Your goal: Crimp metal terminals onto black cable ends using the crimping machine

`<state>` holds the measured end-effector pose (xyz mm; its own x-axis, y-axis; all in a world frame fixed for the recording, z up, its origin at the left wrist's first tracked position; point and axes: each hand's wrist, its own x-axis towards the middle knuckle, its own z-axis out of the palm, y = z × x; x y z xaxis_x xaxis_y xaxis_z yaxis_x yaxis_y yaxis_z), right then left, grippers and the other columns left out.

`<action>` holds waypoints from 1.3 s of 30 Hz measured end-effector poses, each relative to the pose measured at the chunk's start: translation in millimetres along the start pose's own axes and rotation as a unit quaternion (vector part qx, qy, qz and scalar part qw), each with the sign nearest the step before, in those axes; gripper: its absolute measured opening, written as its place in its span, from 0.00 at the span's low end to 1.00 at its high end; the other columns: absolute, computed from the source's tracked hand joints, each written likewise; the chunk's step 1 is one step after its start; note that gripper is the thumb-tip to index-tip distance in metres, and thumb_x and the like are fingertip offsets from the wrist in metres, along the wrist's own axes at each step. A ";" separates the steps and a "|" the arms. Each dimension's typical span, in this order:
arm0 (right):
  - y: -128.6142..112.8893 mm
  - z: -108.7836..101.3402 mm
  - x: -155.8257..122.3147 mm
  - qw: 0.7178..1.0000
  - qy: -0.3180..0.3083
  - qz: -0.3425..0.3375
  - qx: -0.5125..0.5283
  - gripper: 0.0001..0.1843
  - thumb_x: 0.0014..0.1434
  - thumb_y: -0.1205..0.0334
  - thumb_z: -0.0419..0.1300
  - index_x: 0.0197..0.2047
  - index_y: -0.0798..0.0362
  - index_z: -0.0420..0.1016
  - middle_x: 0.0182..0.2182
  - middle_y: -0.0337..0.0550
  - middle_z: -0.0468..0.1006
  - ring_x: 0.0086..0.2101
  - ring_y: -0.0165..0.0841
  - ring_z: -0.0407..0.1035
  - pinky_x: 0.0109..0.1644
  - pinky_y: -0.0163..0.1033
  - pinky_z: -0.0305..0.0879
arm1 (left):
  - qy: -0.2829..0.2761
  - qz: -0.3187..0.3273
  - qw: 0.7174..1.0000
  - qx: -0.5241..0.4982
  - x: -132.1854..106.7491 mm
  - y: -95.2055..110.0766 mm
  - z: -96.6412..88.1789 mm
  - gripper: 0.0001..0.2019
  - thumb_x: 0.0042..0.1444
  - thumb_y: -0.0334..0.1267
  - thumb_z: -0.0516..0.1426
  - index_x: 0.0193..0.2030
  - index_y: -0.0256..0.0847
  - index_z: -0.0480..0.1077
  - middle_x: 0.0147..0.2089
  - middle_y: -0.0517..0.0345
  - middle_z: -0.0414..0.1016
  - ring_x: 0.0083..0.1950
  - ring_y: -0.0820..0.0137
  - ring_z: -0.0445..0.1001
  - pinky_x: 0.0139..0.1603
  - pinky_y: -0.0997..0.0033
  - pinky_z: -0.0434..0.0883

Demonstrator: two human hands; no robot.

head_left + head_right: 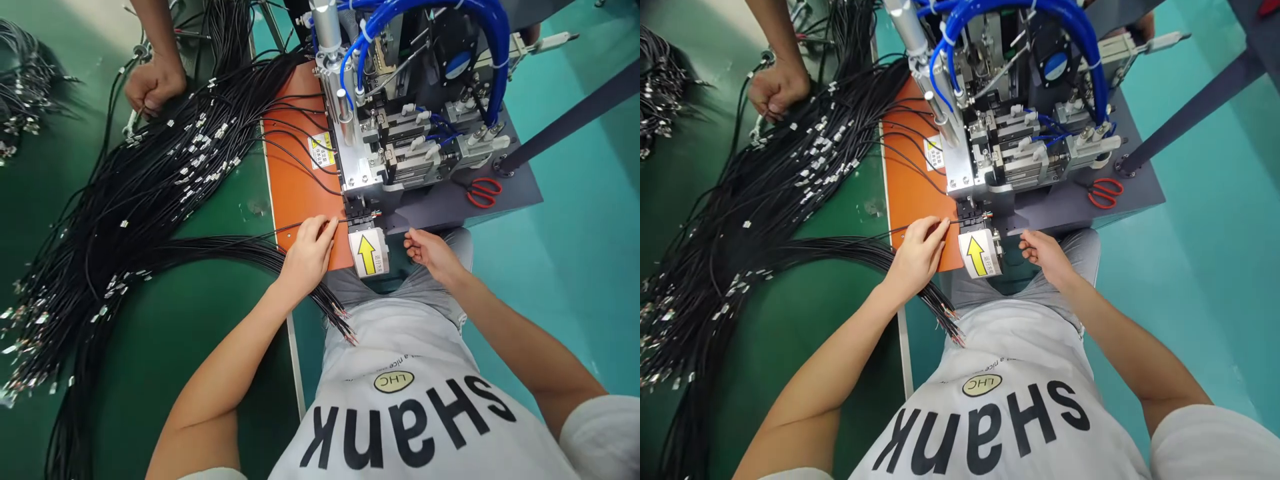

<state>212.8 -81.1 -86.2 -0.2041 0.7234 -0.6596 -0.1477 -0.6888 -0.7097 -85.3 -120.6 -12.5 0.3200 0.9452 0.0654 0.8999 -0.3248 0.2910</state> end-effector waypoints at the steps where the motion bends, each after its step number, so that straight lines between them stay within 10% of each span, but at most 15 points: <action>1: 2.2 -3.3 -1.3 1.000 0.001 -0.002 -0.001 0.19 0.53 0.44 0.68 0.38 0.52 0.76 0.30 0.37 0.73 0.25 0.23 0.65 0.23 0.28 0.56 | 0.004 0.002 1.000 0.000 -0.2 0.6 0.2 0.24 0.69 0.37 0.43 0.70 0.38 0.57 0.63 0.40 0.63 0.66 0.56 0.60 0.67 0.52 0.64; 16: 19.4 -14.2 5.2 0.999 0.027 -0.014 -0.010 0.19 0.50 0.46 0.70 0.36 0.51 0.74 0.30 0.38 0.74 0.25 0.24 0.65 0.23 0.30 0.55 | 0.008 -0.008 1.000 -0.007 -2.7 2.1 0.3 0.24 0.69 0.35 0.43 0.70 0.42 0.55 0.63 0.41 0.63 0.66 0.56 0.60 0.64 0.49 0.67; 26: 18.4 -10.7 0.2 1.000 0.031 0.002 -0.008 0.19 0.50 0.46 0.71 0.37 0.51 0.75 0.31 0.37 0.75 0.26 0.24 0.64 0.27 0.31 0.58 | 0.053 -0.028 0.998 -0.029 45.2 -15.0 -7.3 0.21 0.68 0.34 0.43 0.66 0.39 0.59 0.61 0.42 0.64 0.64 0.58 0.62 0.65 0.52 0.67; 30: 11.9 -18.6 -8.5 1.000 0.025 -0.003 -0.009 0.20 0.48 0.46 0.72 0.37 0.50 0.75 0.32 0.37 0.75 0.27 0.25 0.65 0.28 0.31 0.62 | 0.020 -0.076 0.997 0.015 10.4 -57.1 -50.7 0.21 0.65 0.35 0.49 0.64 0.42 0.60 0.63 0.47 0.63 0.64 0.60 0.63 0.66 0.57 0.65; 34: 11.3 -36.5 -12.9 0.999 0.050 0.000 -0.015 0.19 0.48 0.47 0.72 0.37 0.49 0.76 0.34 0.39 0.76 0.28 0.27 0.67 0.30 0.33 0.66 | -0.082 -0.211 0.968 0.112 -32.5 -124.1 -93.2 0.06 0.59 0.39 0.57 0.40 0.41 0.71 0.44 0.48 0.71 0.49 0.56 0.71 0.53 0.56 0.70; 39: 10.2 -53.3 -13.1 0.998 0.067 -0.004 -0.020 0.15 0.50 0.48 0.70 0.37 0.45 0.77 0.35 0.43 0.75 0.29 0.32 0.68 0.29 0.38 0.68 | -0.056 -0.214 0.969 0.106 -10.3 -162.9 -89.7 0.06 0.63 0.36 0.51 0.37 0.41 0.68 0.41 0.49 0.70 0.43 0.60 0.72 0.47 0.61 0.68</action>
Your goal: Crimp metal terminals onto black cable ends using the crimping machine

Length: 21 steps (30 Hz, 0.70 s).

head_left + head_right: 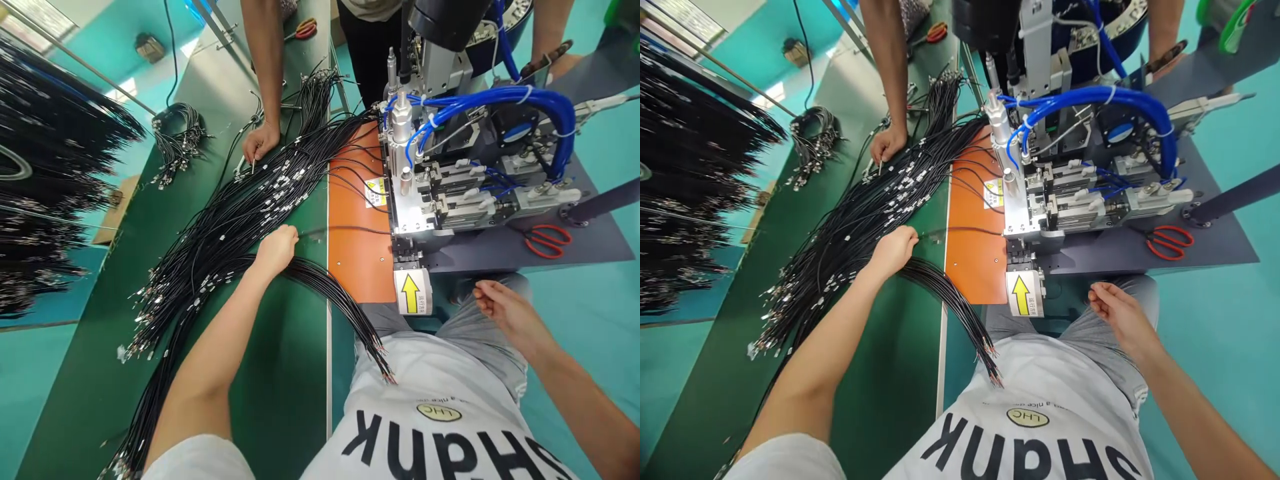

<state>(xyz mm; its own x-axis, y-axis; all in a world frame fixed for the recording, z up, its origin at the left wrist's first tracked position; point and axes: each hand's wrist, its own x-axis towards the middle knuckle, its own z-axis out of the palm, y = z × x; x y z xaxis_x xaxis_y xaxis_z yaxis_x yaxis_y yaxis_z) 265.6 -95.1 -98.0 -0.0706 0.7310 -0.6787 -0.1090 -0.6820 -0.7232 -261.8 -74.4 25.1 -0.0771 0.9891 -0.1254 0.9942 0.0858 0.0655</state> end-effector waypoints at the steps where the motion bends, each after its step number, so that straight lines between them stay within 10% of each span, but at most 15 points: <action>1: -1.6 -1.7 -0.3 1.000 0.003 -0.002 0.000 0.13 0.51 0.48 0.70 0.37 0.45 0.78 0.36 0.44 0.75 0.29 0.33 0.68 0.29 0.39 0.69 | 0.015 0.001 1.000 -0.006 12.0 6.8 4.4 0.06 0.63 0.36 0.50 0.39 0.41 0.67 0.42 0.48 0.70 0.45 0.59 0.72 0.48 0.60 0.68; 10: -45.4 21.2 -17.6 0.999 -0.013 -0.035 -0.039 0.11 0.55 0.48 0.67 0.39 0.44 0.79 0.37 0.43 0.73 0.32 0.32 0.66 0.35 0.36 0.68 | 0.058 0.048 0.994 -0.077 75.3 61.8 27.3 0.05 0.65 0.34 0.50 0.42 0.38 0.66 0.44 0.49 0.72 0.46 0.64 0.71 0.51 0.64 0.67; 21: -55.3 28.4 -49.4 0.990 -0.024 -0.091 -0.104 0.12 0.57 0.44 0.64 0.37 0.43 0.78 0.34 0.44 0.74 0.30 0.35 0.64 0.34 0.41 0.65 | 0.018 -0.050 0.998 -0.021 34.9 2.8 8.3 0.06 0.60 0.37 0.55 0.42 0.37 0.65 0.47 0.40 0.70 0.47 0.53 0.74 0.50 0.53 0.69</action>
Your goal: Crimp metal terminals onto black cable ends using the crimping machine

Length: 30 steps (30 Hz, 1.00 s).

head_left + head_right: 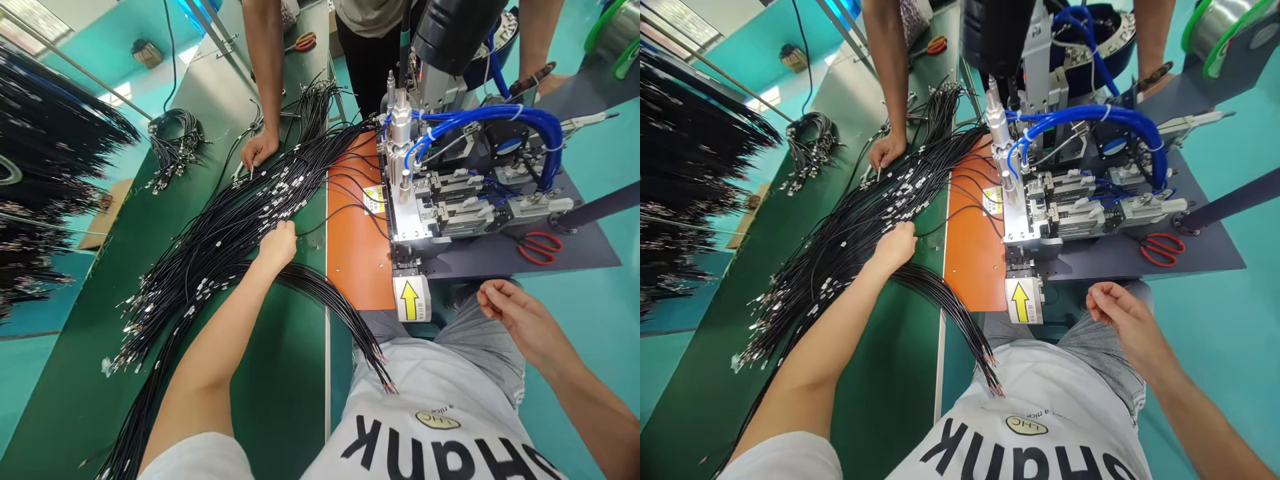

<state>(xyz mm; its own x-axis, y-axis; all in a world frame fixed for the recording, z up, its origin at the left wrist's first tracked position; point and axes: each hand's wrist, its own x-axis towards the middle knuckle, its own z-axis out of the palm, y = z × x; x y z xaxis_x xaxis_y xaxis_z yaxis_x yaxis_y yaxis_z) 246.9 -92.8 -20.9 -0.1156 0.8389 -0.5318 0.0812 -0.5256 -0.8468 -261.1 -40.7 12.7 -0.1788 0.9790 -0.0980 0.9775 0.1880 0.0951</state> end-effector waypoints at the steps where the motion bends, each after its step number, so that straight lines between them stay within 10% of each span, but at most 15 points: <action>1: 1.1 -0.6 -0.7 1.000 0.002 0.003 0.000 0.12 0.57 0.44 0.64 0.36 0.43 0.78 0.34 0.44 0.74 0.30 0.35 0.64 0.35 0.42 0.65 | 0.002 -0.006 1.000 0.002 4.0 -1.8 -0.3 0.05 0.60 0.36 0.54 0.41 0.37 0.65 0.47 0.39 0.70 0.48 0.53 0.74 0.50 0.52 0.69; 6: -3.3 4.8 -1.1 1.000 -0.003 -0.005 -0.010 0.13 0.57 0.44 0.64 0.37 0.43 0.77 0.34 0.44 0.74 0.30 0.35 0.64 0.35 0.42 0.64 | 0.016 0.022 1.000 -0.008 29.2 21.6 1.0 0.06 0.63 0.34 0.51 0.44 0.37 0.66 0.49 0.41 0.70 0.50 0.57 0.72 0.54 0.55 0.68; 10: -8.0 6.8 -5.8 0.999 -0.012 -0.019 -0.038 0.12 0.58 0.44 0.63 0.38 0.42 0.77 0.34 0.43 0.74 0.30 0.35 0.64 0.35 0.43 0.63 | 0.006 0.082 0.996 -0.025 5.8 36.2 -8.6 0.17 0.60 0.39 0.56 0.55 0.37 0.64 0.58 0.42 0.65 0.51 0.59 0.72 0.53 0.58 0.69; 16: -15.5 19.2 -10.6 0.996 -0.043 -0.030 -0.065 0.13 0.60 0.45 0.61 0.36 0.45 0.76 0.33 0.43 0.74 0.30 0.34 0.64 0.36 0.42 0.63 | -0.229 0.256 0.938 -0.049 -51.8 25.8 -35.6 0.06 0.61 0.41 0.54 0.39 0.46 0.72 0.42 0.55 0.72 0.47 0.63 0.71 0.51 0.62 0.67; 23: -42.3 54.5 -16.4 0.988 -0.111 -0.059 -0.085 0.14 0.61 0.45 0.61 0.35 0.46 0.73 0.28 0.39 0.72 0.28 0.32 0.63 0.36 0.38 0.63 | -0.136 0.224 0.959 -0.103 -69.2 75.1 -84.8 0.05 0.56 0.32 0.50 0.38 0.44 0.64 0.35 0.59 0.69 0.35 0.69 0.67 0.38 0.68 0.65; 27: -45.4 72.4 -14.7 0.981 -0.154 -0.087 -0.077 0.13 0.62 0.47 0.60 0.36 0.47 0.71 0.30 0.40 0.73 0.29 0.31 0.65 0.36 0.38 0.64 | -0.149 0.401 0.904 -0.009 -92.1 130.5 -77.4 0.04 0.56 0.31 0.52 0.33 0.43 0.66 0.34 0.53 0.70 0.37 0.63 0.69 0.39 0.62 0.66; 30: -40.4 77.8 -10.6 0.973 -0.188 -0.106 -0.081 0.10 0.64 0.50 0.59 0.38 0.48 0.70 0.31 0.39 0.74 0.29 0.31 0.66 0.36 0.38 0.65 | -0.225 0.465 0.855 -0.052 -97.1 133.2 -67.4 0.10 0.63 0.33 0.50 0.35 0.44 0.71 0.34 0.53 0.73 0.37 0.64 0.72 0.38 0.64 0.68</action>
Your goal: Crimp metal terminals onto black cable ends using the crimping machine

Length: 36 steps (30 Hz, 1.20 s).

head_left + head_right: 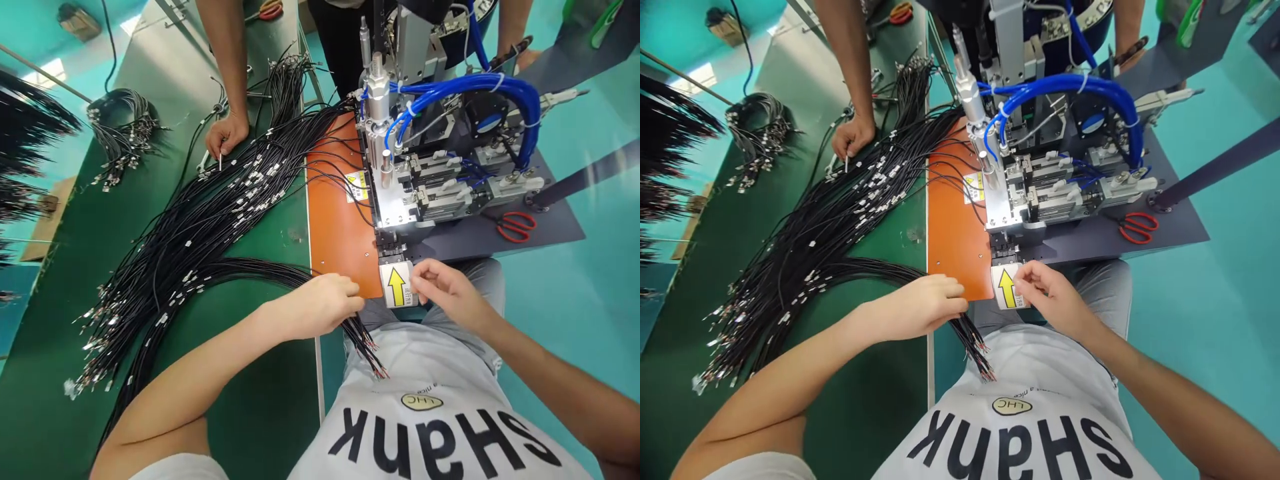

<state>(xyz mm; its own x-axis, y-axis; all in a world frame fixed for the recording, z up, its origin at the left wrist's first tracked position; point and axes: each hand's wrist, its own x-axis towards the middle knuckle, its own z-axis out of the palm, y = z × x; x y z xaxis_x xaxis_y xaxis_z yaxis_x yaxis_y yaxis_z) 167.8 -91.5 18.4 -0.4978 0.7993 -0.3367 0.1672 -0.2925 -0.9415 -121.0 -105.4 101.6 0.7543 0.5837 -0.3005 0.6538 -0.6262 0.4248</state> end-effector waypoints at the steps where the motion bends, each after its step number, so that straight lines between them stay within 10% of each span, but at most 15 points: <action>1: 1.9 0.1 0.7 1.000 -0.003 -0.004 -0.003 0.09 0.64 0.52 0.59 0.39 0.48 0.70 0.31 0.39 0.74 0.30 0.31 0.66 0.36 0.38 0.66 | 0.010 -0.009 0.999 -0.048 -6.0 -6.2 0.8 0.11 0.66 0.36 0.49 0.39 0.45 0.73 0.37 0.53 0.76 0.39 0.65 0.74 0.39 0.66 0.70; 6: 0.7 7.7 2.5 0.998 -0.001 -0.034 -0.048 0.13 0.64 0.57 0.58 0.52 0.44 0.70 0.40 0.41 0.77 0.32 0.31 0.70 0.39 0.40 0.69 | 0.209 -0.212 0.941 -0.158 -40.7 -37.2 2.0 0.13 0.68 0.43 0.50 0.52 0.49 0.74 0.50 0.60 0.79 0.50 0.67 0.78 0.53 0.70 0.72; 10: -6.4 28.5 7.4 0.995 -0.020 -0.094 -0.030 0.31 0.58 0.62 0.65 0.63 0.41 0.64 0.49 0.44 0.77 0.38 0.33 0.75 0.46 0.43 0.71 | 0.193 -0.237 0.946 -0.109 -31.6 -29.7 29.2 0.14 0.69 0.44 0.49 0.53 0.46 0.73 0.50 0.58 0.79 0.48 0.66 0.78 0.51 0.67 0.72; 20: 14.6 30.9 17.8 0.989 0.101 -0.067 0.084 0.11 0.58 0.55 0.67 0.41 0.51 0.78 0.36 0.43 0.84 0.38 0.39 0.80 0.47 0.46 0.77 | 0.202 -0.190 0.949 0.151 47.2 14.1 61.0 0.14 0.67 0.35 0.48 0.54 0.35 0.67 0.42 0.45 0.73 0.45 0.57 0.71 0.45 0.55 0.67; 28: 10.7 16.5 20.0 0.995 0.071 -0.069 -0.003 0.09 0.62 0.56 0.63 0.36 0.51 0.79 0.32 0.40 0.83 0.34 0.35 0.79 0.42 0.41 0.77 | 0.235 -0.079 0.957 -0.150 75.4 14.8 72.2 0.09 0.68 0.36 0.49 0.51 0.38 0.65 0.40 0.51 0.72 0.41 0.67 0.70 0.42 0.67 0.70; 36: 2.6 6.9 27.8 0.983 0.145 -0.103 -0.045 0.07 0.63 0.58 0.62 0.40 0.50 0.80 0.33 0.39 0.82 0.30 0.30 0.77 0.38 0.36 0.75 | 0.278 -0.165 0.873 -0.365 68.1 7.6 62.8 0.08 0.68 0.36 0.52 0.45 0.39 0.72 0.37 0.59 0.76 0.32 0.78 0.72 0.33 0.81 0.69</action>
<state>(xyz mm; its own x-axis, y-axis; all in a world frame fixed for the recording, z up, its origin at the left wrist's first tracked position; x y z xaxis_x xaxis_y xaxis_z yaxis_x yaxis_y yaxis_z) 148.5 -73.6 6.6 -0.2681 0.9564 -0.1158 0.1696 -0.0714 -0.9829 -61.0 -102.9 30.8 0.2529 0.9581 -0.1342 0.4640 0.0016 0.8858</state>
